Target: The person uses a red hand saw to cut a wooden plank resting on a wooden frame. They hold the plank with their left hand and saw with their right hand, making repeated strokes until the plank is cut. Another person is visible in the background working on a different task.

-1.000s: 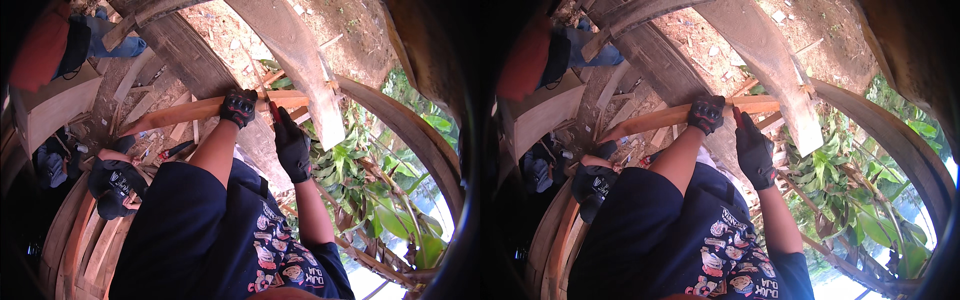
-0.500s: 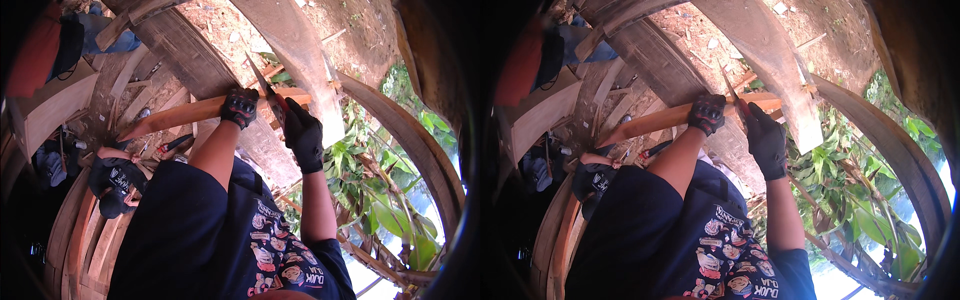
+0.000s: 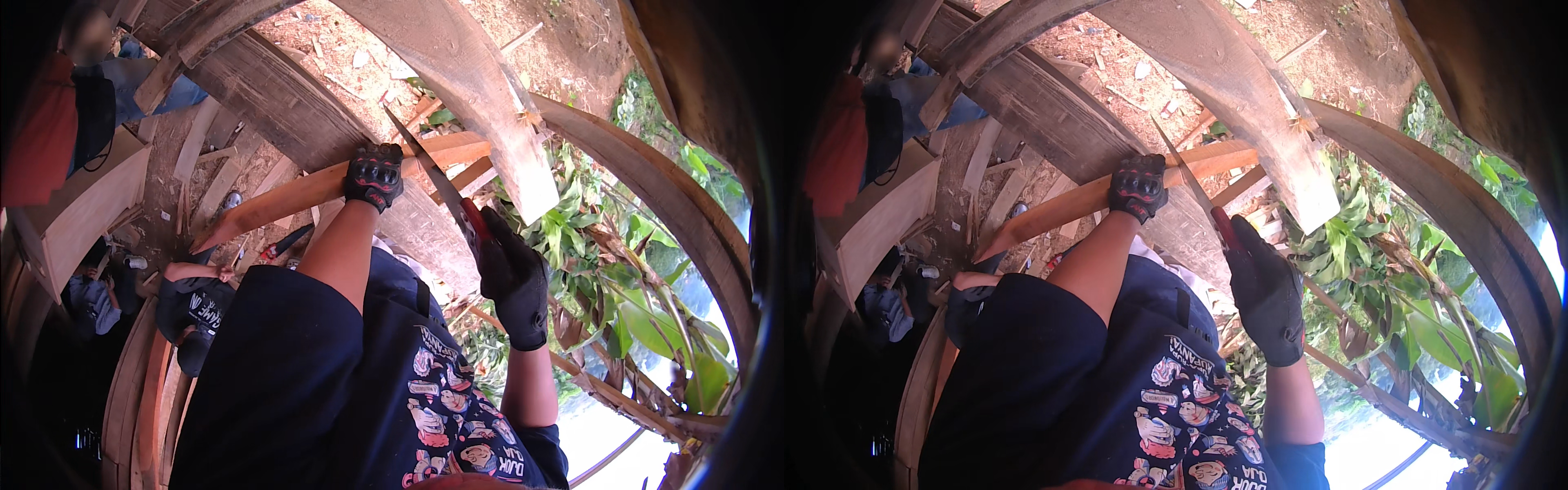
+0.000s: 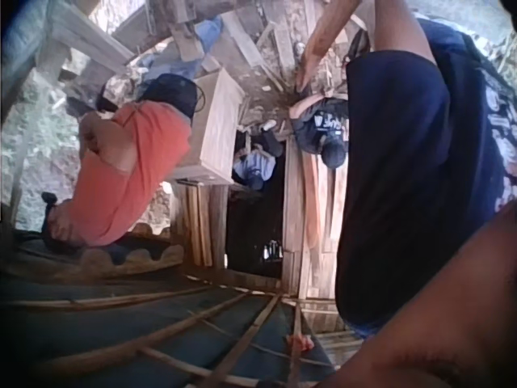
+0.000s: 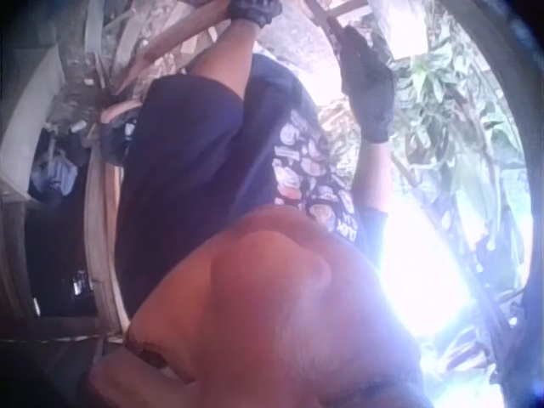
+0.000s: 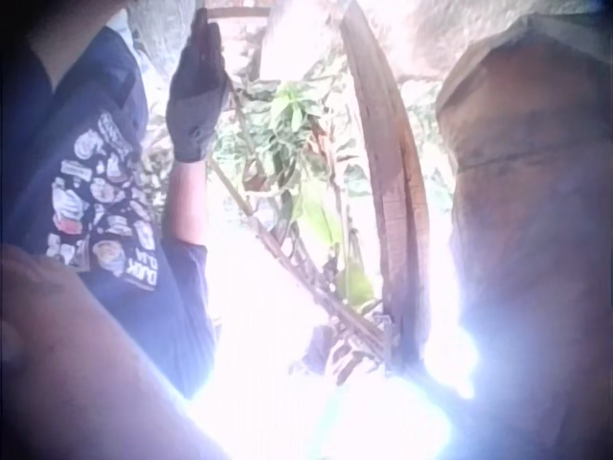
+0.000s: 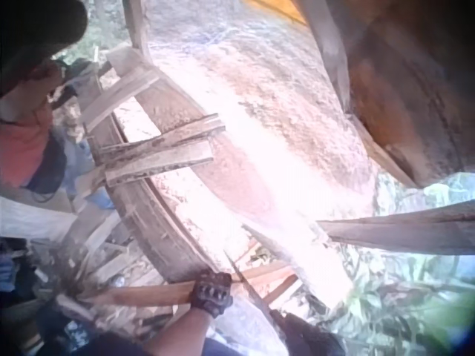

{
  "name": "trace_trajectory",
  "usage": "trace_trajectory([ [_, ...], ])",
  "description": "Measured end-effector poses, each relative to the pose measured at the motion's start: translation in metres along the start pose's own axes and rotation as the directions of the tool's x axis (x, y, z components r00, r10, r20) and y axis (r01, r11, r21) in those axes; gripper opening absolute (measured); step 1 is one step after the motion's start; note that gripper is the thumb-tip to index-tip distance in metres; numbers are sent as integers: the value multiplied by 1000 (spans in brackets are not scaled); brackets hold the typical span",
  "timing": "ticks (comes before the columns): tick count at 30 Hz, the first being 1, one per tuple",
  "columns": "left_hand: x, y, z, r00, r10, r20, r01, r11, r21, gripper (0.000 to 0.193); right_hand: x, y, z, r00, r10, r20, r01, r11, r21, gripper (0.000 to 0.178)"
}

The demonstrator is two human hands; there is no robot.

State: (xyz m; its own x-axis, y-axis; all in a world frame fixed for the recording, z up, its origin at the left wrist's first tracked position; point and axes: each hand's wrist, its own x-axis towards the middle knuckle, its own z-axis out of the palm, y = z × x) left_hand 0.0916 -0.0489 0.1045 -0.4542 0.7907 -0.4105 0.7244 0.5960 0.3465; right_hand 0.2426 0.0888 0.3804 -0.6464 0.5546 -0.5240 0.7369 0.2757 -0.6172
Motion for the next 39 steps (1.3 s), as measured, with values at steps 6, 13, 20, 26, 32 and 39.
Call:
trace_trajectory([
  [6, 7, 3, -1, 999, 44, 29, -43, 999, -20, 21, 59, -20, -28, 946, -315, 74, 322, 903, -286, 27],
  [13, 0, 7, 0, 999, 44, 7, -44, 999, -22, 22, 62, -28, 18, 989, -144, -20, 139, 977, -159, 30],
  [20, 7, 8, -5, 997, 18, 75, -17, 1000, -11, 23, 57, -32, 1, 997, -79, 27, 81, 991, -107, 32],
  [26, 7, 8, -15, 992, 2, 126, -1, 1000, -11, 24, 18, -56, -49, 994, -41, 99, 58, 982, -178, 32],
  [32, 11, 5, 1, 999, 28, 37, -29, 1000, 12, 26, 47, -38, 2, 990, -142, 3, 141, 985, -100, 32],
  [39, 10, 6, 0, 999, 14, 31, -14, 1000, -1, 26, 29, -21, -3, 991, -133, 17, 133, 957, -258, 33],
])
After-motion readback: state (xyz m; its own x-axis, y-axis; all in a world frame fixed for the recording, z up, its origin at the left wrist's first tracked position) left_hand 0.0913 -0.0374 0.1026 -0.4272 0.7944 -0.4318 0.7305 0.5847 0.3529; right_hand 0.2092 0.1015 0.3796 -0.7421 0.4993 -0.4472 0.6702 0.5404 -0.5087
